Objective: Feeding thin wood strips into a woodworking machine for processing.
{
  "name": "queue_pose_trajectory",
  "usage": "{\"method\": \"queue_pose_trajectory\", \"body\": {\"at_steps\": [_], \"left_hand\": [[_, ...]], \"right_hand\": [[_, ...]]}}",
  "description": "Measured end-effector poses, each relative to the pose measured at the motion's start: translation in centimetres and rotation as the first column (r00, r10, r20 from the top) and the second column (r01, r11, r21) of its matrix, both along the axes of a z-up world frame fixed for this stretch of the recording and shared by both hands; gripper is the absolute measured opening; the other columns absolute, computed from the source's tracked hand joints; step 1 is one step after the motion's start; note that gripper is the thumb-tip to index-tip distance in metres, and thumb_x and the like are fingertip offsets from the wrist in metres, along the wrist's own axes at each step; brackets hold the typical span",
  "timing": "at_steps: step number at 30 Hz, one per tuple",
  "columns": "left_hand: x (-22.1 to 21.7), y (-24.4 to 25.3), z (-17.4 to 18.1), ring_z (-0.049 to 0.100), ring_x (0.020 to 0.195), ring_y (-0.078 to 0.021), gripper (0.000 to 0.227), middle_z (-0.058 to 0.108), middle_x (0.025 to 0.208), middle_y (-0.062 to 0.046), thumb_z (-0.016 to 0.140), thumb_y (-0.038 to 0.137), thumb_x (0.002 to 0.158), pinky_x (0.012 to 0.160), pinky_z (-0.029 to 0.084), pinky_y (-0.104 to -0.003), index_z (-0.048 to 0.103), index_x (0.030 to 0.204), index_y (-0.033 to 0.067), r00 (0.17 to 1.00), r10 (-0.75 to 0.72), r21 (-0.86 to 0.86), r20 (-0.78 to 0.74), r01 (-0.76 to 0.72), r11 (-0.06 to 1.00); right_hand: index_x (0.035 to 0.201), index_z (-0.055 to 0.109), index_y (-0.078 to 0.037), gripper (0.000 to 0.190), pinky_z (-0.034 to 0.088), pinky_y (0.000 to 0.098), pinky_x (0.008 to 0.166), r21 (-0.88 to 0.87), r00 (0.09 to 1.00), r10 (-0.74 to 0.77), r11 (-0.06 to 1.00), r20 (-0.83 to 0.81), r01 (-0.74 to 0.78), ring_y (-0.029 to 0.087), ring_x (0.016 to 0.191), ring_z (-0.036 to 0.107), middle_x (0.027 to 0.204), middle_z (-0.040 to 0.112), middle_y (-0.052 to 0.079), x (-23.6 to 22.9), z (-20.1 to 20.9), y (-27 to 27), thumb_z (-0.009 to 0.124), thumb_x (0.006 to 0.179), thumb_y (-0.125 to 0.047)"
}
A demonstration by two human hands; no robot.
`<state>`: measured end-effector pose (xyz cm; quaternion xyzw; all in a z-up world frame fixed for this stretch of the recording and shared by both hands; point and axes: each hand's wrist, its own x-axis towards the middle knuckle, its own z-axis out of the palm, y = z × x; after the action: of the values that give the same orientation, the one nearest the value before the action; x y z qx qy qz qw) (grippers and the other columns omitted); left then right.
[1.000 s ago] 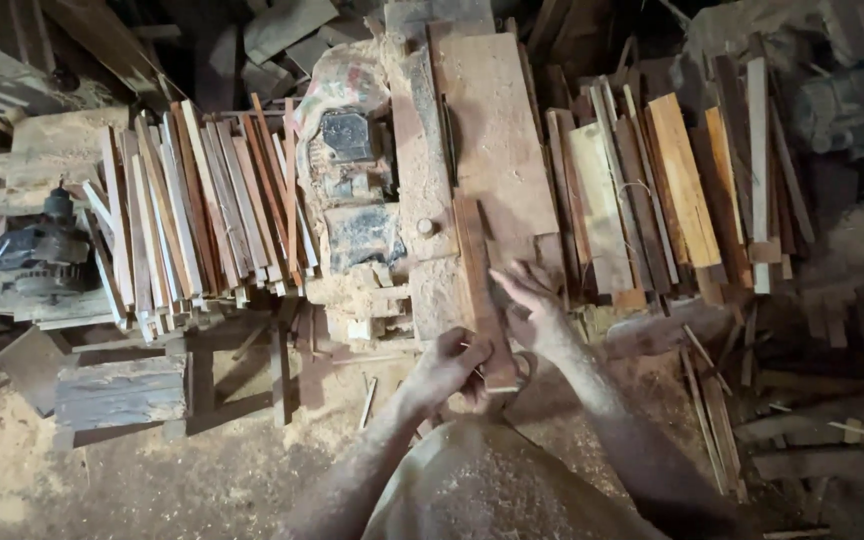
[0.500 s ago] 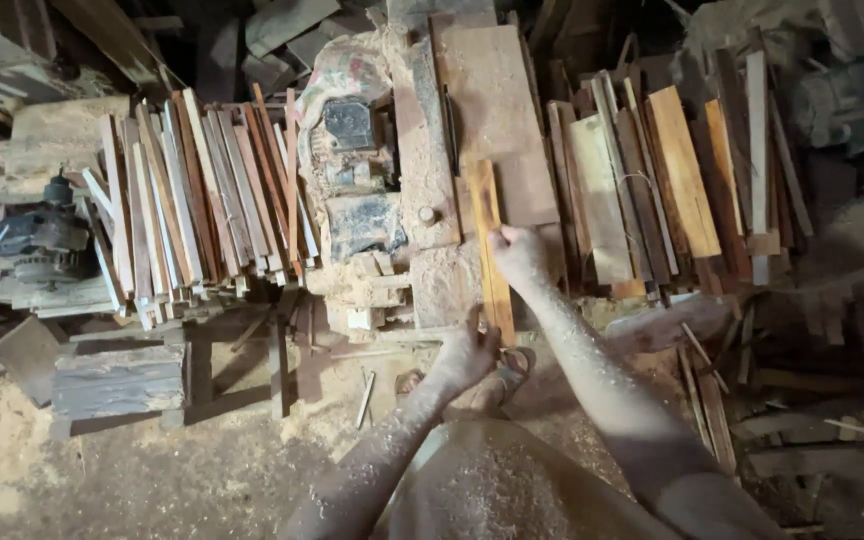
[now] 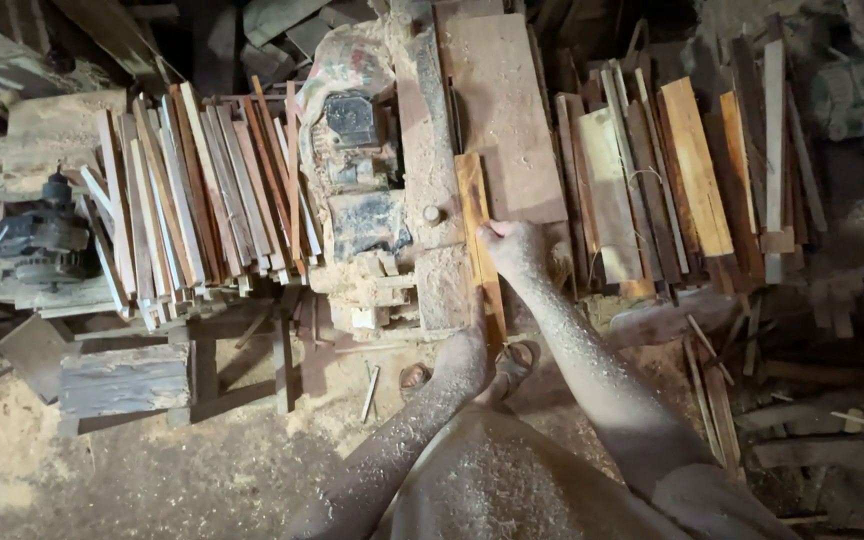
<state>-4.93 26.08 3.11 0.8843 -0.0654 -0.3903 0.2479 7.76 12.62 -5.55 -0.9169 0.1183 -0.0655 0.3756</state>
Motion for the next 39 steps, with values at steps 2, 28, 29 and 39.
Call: {"method": "queue_pose_trajectory", "body": {"at_steps": [2, 28, 29, 39], "left_hand": [[0.6, 0.0, -0.9, 0.07, 0.109, -0.0399, 0.104, 0.07, 0.112, -0.025, 0.062, 0.023, 0.095, 0.092, 0.058, -0.05, -0.017, 0.162, 0.0171, 0.999, -0.032, 0.03, 0.032, 0.031, 0.999], [9.7, -0.1, -2.8, 0.073, 0.107, -0.0364, 0.091, 0.075, 0.107, -0.022, 0.059, 0.018, 0.094, 0.097, 0.054, -0.05, 0.002, 0.165, 0.0212, 0.978, -0.077, 0.074, 0.193, 0.064, 0.995], [10.0, -0.3, -3.9, 0.074, 0.105, -0.0338, 0.089, 0.076, 0.105, -0.019, 0.058, 0.019, 0.094, 0.096, 0.055, -0.049, 0.004, 0.165, 0.0222, 0.97, -0.108, 0.113, 0.218, 0.085, 0.99], [14.7, 0.0, -0.3, 0.073, 0.11, -0.0351, 0.087, 0.074, 0.114, -0.021, 0.059, 0.018, 0.094, 0.097, 0.055, -0.049, 0.008, 0.164, 0.0186, 0.974, -0.071, 0.133, 0.216, 0.043, 0.99]], "right_hand": [[0.097, 0.082, -0.022, 0.028, 0.06, 0.0425, 0.077, -0.006, 1.0, -0.017, 1.0, -0.012, 0.017, 0.033, 0.094, 0.073, 0.086, 0.077, 0.01, 0.6, -0.3, 0.3, 0.079, 0.082, -0.046], [0.11, 0.081, -0.024, 0.042, 0.059, 0.0392, 0.085, -0.02, 0.981, -0.008, 1.0, -0.194, 0.004, 0.03, 0.102, 0.073, 0.099, 0.079, 0.005, 3.0, 0.0, 0.3, 0.078, 0.081, -0.054], [0.11, 0.081, -0.024, 0.041, 0.06, 0.0398, 0.085, -0.041, 0.984, -0.016, 0.999, -0.179, 0.009, 0.03, 0.101, 0.073, 0.099, 0.079, 0.005, 3.3, -0.2, 0.4, 0.078, 0.081, -0.053], [0.114, 0.079, -0.025, 0.041, 0.059, 0.0408, 0.09, -0.042, 0.983, -0.017, 0.999, -0.183, 0.01, 0.03, 0.106, 0.072, 0.104, 0.079, 0.005, 8.4, -2.5, 0.3, 0.076, 0.085, -0.053]]}}
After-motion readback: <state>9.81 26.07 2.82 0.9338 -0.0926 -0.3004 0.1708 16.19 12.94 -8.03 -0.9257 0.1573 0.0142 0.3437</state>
